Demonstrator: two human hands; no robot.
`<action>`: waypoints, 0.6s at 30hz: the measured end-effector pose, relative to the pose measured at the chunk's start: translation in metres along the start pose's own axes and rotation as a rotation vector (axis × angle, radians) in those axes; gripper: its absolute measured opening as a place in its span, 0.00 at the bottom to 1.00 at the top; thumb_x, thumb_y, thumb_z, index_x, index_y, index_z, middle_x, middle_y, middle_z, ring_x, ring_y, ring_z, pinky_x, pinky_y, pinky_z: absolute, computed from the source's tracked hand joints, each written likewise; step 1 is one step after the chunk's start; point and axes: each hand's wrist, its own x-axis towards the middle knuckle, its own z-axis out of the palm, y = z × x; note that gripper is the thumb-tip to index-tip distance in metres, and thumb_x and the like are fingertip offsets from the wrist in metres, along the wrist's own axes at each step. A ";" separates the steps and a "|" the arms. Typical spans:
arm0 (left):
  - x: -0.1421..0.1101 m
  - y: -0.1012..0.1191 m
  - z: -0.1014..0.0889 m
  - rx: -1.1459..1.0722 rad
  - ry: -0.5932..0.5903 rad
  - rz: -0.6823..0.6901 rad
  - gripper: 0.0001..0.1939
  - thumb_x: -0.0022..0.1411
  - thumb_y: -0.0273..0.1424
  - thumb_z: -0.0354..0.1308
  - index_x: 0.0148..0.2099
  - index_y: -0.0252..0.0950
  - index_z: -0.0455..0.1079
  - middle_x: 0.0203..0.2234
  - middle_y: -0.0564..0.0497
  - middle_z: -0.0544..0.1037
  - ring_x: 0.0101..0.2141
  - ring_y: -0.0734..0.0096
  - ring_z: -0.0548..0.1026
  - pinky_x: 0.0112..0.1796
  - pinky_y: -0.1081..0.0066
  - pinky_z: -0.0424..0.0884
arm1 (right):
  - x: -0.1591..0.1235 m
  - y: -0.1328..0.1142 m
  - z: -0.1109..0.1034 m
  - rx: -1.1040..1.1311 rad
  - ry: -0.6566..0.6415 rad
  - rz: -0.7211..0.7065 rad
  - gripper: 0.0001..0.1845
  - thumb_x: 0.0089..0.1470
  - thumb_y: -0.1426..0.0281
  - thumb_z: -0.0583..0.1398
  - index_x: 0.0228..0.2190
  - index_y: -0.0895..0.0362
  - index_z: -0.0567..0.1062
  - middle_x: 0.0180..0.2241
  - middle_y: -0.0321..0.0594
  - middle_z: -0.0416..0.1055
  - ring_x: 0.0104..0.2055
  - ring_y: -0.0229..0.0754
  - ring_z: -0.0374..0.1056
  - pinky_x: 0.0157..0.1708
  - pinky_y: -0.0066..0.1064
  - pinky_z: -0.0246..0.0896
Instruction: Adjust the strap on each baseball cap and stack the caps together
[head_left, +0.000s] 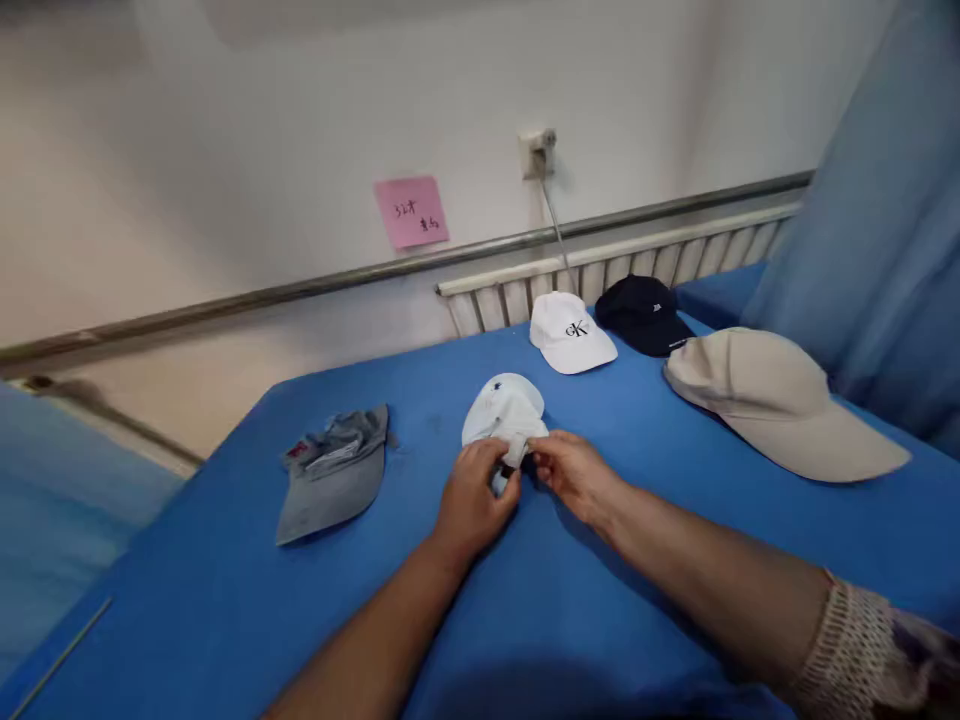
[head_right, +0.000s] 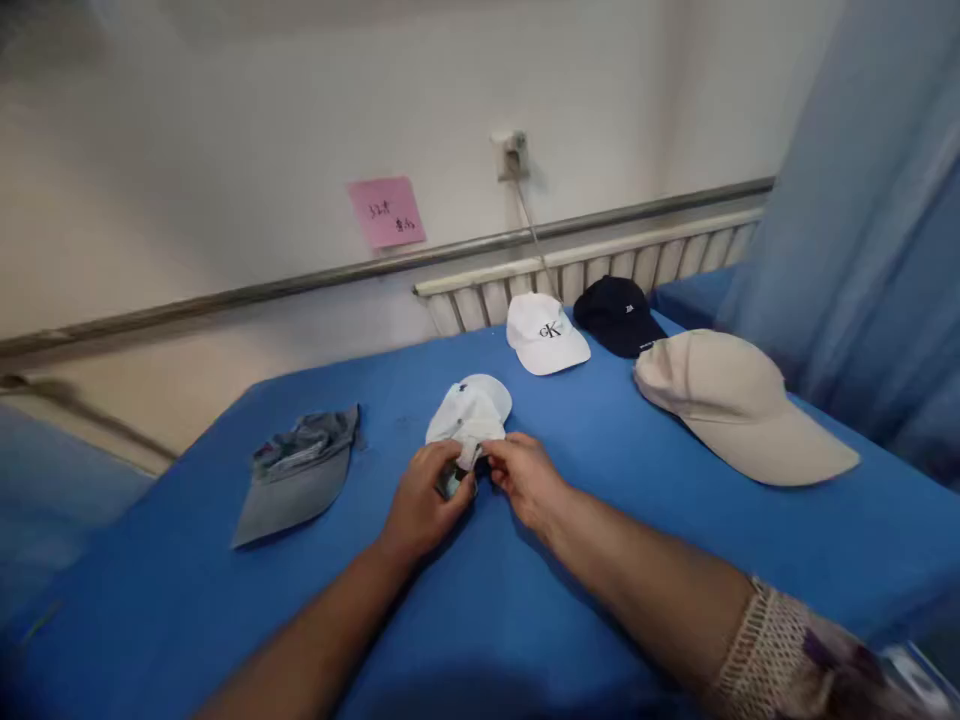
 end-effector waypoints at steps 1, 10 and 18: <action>0.000 0.000 0.000 0.000 -0.016 0.023 0.13 0.58 0.26 0.57 0.47 0.38 0.66 0.44 0.47 0.75 0.47 0.61 0.71 0.50 0.60 0.66 | 0.004 -0.001 -0.001 -0.046 0.020 -0.048 0.11 0.35 0.67 0.65 0.22 0.57 0.68 0.18 0.30 0.65 0.20 0.32 0.58 0.21 0.25 0.50; 0.000 0.002 0.004 -0.264 0.094 -0.226 0.13 0.59 0.32 0.58 0.47 0.36 0.69 0.40 0.47 0.75 0.36 0.67 0.74 0.40 0.67 0.71 | 0.034 0.005 -0.013 -0.377 0.012 -0.417 0.11 0.42 0.62 0.63 0.26 0.55 0.69 0.20 0.29 0.66 0.22 0.35 0.59 0.24 0.26 0.54; 0.009 -0.012 0.011 -0.778 0.116 -0.550 0.16 0.52 0.40 0.64 0.37 0.32 0.72 0.27 0.50 0.76 0.26 0.72 0.73 0.29 0.73 0.69 | 0.026 0.016 -0.008 -0.392 -0.158 -0.428 0.10 0.47 0.63 0.62 0.32 0.54 0.71 0.26 0.32 0.70 0.28 0.37 0.64 0.29 0.28 0.60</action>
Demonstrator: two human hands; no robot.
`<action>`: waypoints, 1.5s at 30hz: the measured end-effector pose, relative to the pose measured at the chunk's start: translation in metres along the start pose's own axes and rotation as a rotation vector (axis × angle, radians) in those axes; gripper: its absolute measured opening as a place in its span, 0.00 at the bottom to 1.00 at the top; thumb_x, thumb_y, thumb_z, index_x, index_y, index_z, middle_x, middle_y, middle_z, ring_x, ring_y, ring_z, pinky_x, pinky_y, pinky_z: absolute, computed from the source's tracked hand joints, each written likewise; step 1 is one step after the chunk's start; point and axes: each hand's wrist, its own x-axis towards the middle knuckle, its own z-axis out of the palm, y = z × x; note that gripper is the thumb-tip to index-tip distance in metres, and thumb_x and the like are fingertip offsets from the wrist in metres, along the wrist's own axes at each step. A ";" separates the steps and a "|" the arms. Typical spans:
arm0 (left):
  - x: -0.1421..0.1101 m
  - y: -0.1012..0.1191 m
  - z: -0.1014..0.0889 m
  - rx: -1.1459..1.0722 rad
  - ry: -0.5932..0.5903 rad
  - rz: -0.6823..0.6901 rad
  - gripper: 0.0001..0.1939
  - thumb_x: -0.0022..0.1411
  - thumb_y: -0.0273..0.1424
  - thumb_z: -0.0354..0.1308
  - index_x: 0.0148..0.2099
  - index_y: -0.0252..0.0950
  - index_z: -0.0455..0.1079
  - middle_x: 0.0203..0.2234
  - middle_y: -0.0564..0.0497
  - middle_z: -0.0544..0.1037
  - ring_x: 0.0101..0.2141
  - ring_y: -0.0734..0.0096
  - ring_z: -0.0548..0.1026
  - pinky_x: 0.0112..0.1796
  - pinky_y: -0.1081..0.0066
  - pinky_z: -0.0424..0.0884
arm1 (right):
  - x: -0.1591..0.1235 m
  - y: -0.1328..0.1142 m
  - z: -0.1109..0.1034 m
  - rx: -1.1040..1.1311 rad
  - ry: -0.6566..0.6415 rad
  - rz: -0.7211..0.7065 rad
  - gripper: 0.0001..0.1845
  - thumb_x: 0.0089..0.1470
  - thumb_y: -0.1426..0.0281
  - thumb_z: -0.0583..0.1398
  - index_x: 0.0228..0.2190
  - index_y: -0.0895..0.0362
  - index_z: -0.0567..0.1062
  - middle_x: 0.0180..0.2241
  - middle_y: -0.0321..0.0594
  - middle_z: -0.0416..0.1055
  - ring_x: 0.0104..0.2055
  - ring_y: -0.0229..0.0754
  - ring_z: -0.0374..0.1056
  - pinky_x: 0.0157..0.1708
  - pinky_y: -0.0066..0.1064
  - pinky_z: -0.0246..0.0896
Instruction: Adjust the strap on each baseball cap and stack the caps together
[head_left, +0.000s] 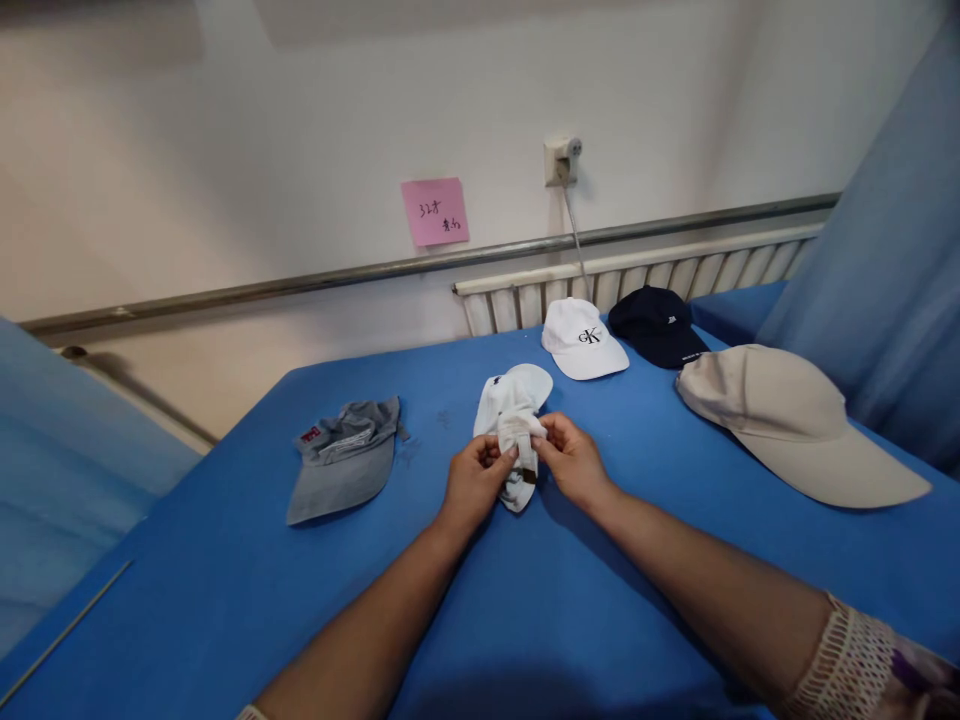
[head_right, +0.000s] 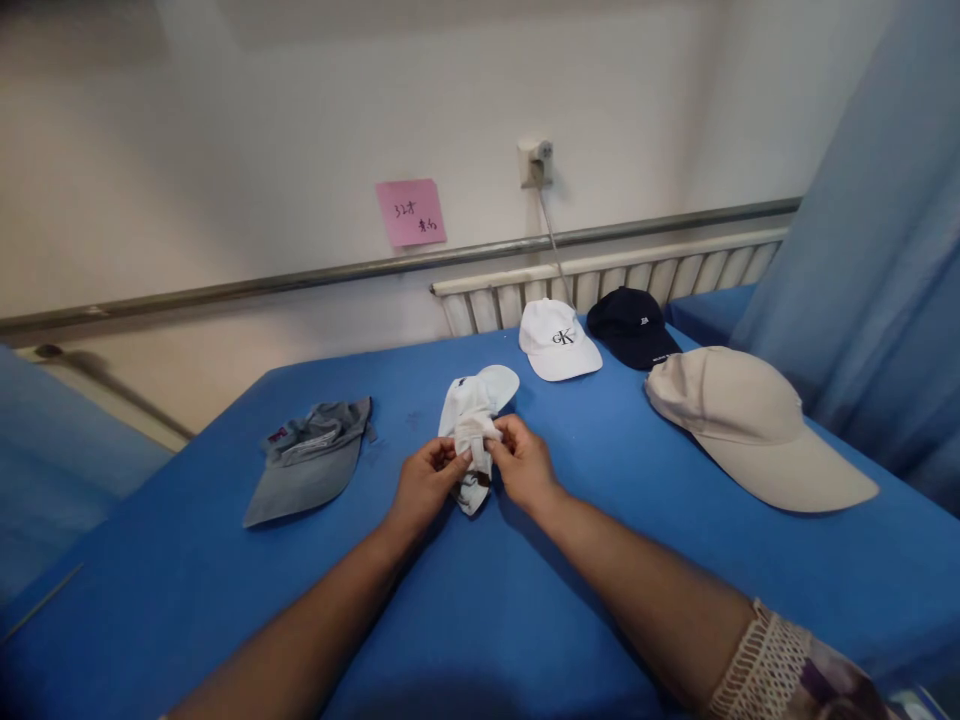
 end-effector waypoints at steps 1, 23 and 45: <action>0.000 0.001 -0.001 -0.046 0.012 -0.016 0.15 0.51 0.40 0.65 0.35 0.32 0.72 0.26 0.51 0.76 0.25 0.73 0.72 0.28 0.74 0.68 | -0.001 -0.001 0.001 0.021 -0.019 0.016 0.10 0.47 0.62 0.62 0.32 0.54 0.72 0.26 0.32 0.70 0.27 0.37 0.64 0.29 0.28 0.60; -0.008 0.006 -0.010 -0.026 0.178 0.087 0.13 0.56 0.39 0.61 0.36 0.35 0.70 0.27 0.53 0.74 0.27 0.73 0.71 0.30 0.73 0.69 | -0.016 -0.026 0.014 0.257 0.048 0.256 0.20 0.34 0.61 0.71 0.25 0.56 0.69 0.20 0.31 0.70 0.21 0.34 0.65 0.24 0.28 0.62; -0.018 0.021 -0.015 0.124 -0.080 0.231 0.10 0.62 0.36 0.56 0.38 0.39 0.76 0.56 0.43 0.69 0.58 0.56 0.65 0.58 0.57 0.58 | -0.015 -0.018 0.016 0.251 0.084 0.120 0.19 0.37 0.60 0.70 0.27 0.56 0.70 0.22 0.32 0.70 0.23 0.34 0.63 0.24 0.28 0.62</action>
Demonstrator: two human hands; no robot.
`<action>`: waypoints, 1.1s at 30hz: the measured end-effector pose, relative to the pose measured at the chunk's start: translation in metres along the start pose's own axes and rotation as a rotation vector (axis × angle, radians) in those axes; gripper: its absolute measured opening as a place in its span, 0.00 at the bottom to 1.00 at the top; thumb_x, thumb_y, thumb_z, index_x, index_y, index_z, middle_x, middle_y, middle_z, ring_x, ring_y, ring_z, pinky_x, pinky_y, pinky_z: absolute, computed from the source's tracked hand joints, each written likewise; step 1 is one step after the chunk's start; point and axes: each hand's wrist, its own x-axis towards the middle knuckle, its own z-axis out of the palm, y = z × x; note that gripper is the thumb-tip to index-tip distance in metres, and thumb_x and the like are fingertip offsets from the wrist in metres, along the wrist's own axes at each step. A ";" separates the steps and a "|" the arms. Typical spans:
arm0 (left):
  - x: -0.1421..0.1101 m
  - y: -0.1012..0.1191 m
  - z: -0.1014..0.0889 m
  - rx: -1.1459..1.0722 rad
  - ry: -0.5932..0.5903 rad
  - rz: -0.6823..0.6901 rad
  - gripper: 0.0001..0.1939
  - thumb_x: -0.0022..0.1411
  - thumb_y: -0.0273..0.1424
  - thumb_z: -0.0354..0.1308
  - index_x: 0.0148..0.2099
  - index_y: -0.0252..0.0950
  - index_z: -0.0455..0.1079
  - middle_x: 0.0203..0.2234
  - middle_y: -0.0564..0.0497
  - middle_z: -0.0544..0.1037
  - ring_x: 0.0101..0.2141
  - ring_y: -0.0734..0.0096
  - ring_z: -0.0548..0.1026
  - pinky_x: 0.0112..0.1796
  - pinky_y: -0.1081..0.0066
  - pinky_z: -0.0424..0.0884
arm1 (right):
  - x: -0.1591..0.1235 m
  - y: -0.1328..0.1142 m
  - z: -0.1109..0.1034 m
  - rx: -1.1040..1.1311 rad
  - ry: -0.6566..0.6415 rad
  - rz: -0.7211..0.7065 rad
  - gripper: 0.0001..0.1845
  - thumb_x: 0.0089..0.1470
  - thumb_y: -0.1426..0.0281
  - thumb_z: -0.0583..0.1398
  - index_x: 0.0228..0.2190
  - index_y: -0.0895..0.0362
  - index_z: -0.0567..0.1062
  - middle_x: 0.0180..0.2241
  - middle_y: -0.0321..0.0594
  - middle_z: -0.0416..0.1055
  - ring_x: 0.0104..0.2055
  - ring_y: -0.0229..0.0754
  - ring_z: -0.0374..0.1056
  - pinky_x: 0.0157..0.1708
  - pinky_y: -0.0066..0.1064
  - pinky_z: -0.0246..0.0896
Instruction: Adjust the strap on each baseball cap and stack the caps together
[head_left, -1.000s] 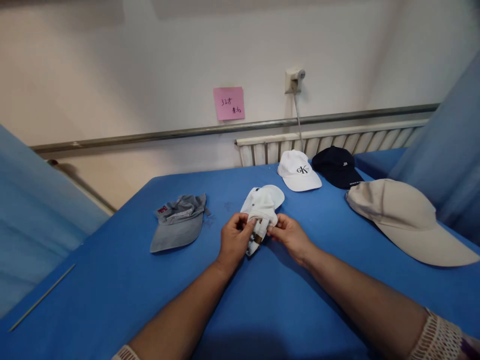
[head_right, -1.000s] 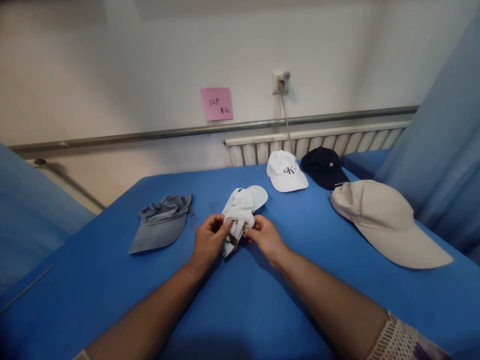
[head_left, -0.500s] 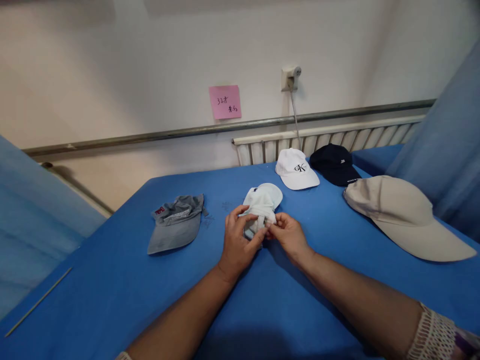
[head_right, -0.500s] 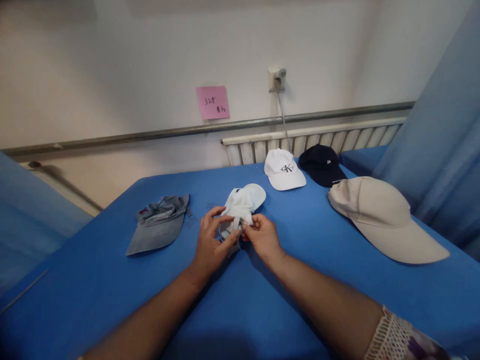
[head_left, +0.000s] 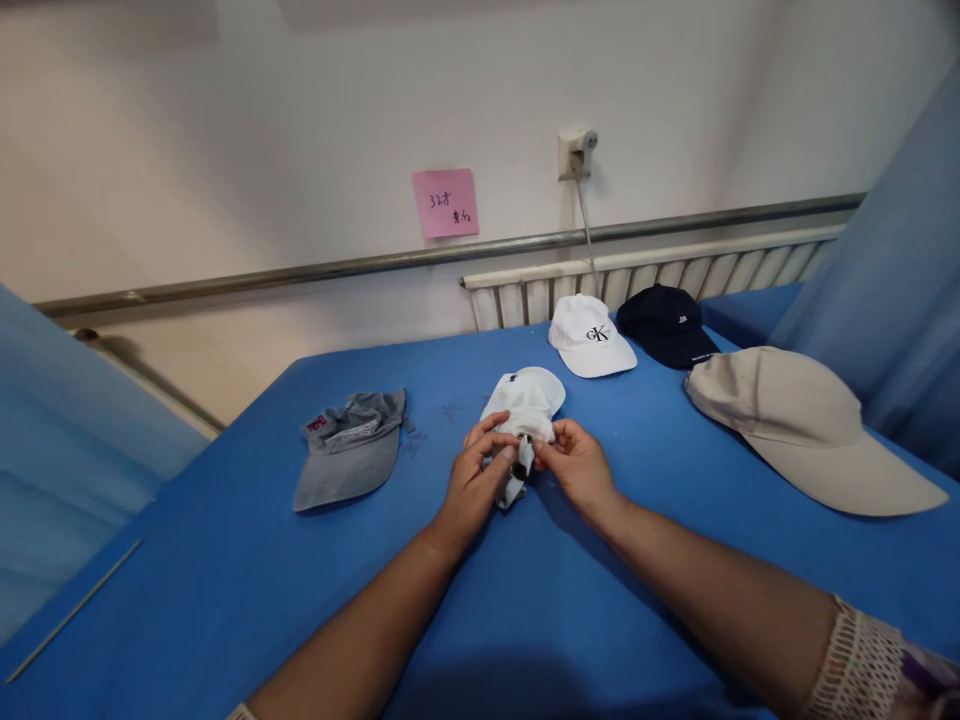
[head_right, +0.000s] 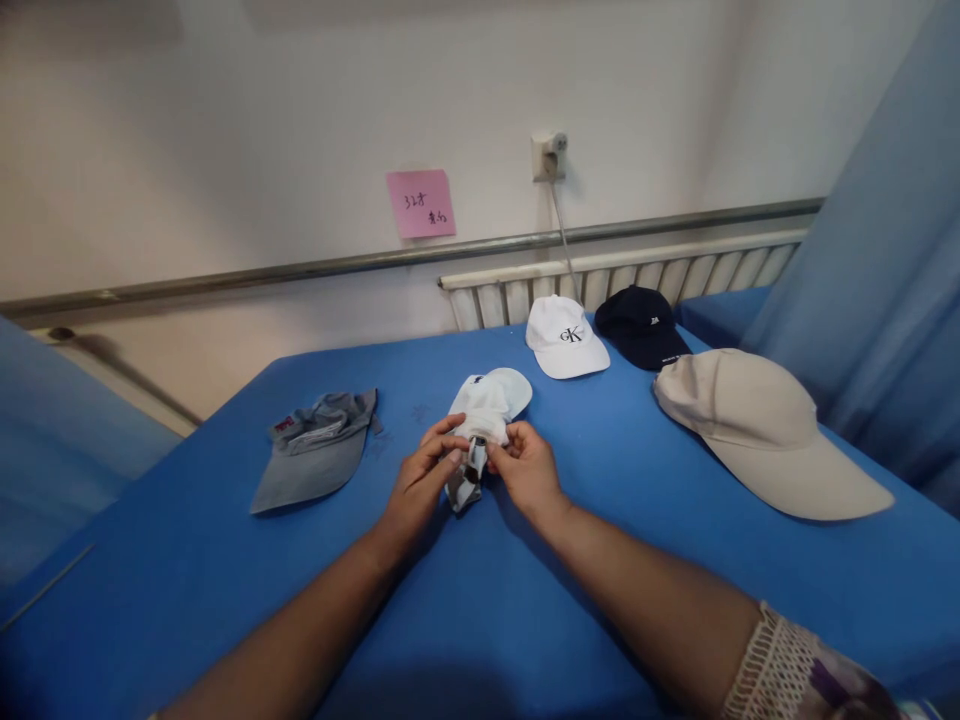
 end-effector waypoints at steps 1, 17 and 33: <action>0.000 0.000 0.000 -0.016 0.011 -0.024 0.10 0.61 0.37 0.57 0.35 0.38 0.76 0.56 0.43 0.69 0.59 0.56 0.64 0.58 0.58 0.58 | 0.000 0.000 0.000 -0.007 -0.004 -0.008 0.19 0.38 0.59 0.69 0.27 0.56 0.70 0.23 0.32 0.70 0.23 0.34 0.63 0.24 0.28 0.62; 0.006 0.002 0.008 0.054 0.162 -0.100 0.12 0.50 0.31 0.62 0.18 0.38 0.66 0.41 0.43 0.77 0.54 0.54 0.68 0.54 0.59 0.61 | -0.010 0.007 -0.004 -0.371 -0.056 -0.170 0.10 0.50 0.62 0.62 0.34 0.54 0.71 0.28 0.35 0.72 0.26 0.37 0.65 0.27 0.28 0.60; 0.003 -0.003 0.011 0.044 0.275 -0.122 0.13 0.49 0.29 0.62 0.18 0.37 0.63 0.42 0.45 0.77 0.48 0.58 0.73 0.51 0.63 0.65 | -0.020 -0.004 -0.004 -0.567 -0.125 -0.450 0.03 0.54 0.67 0.59 0.33 0.52 0.71 0.31 0.37 0.71 0.31 0.41 0.68 0.35 0.32 0.63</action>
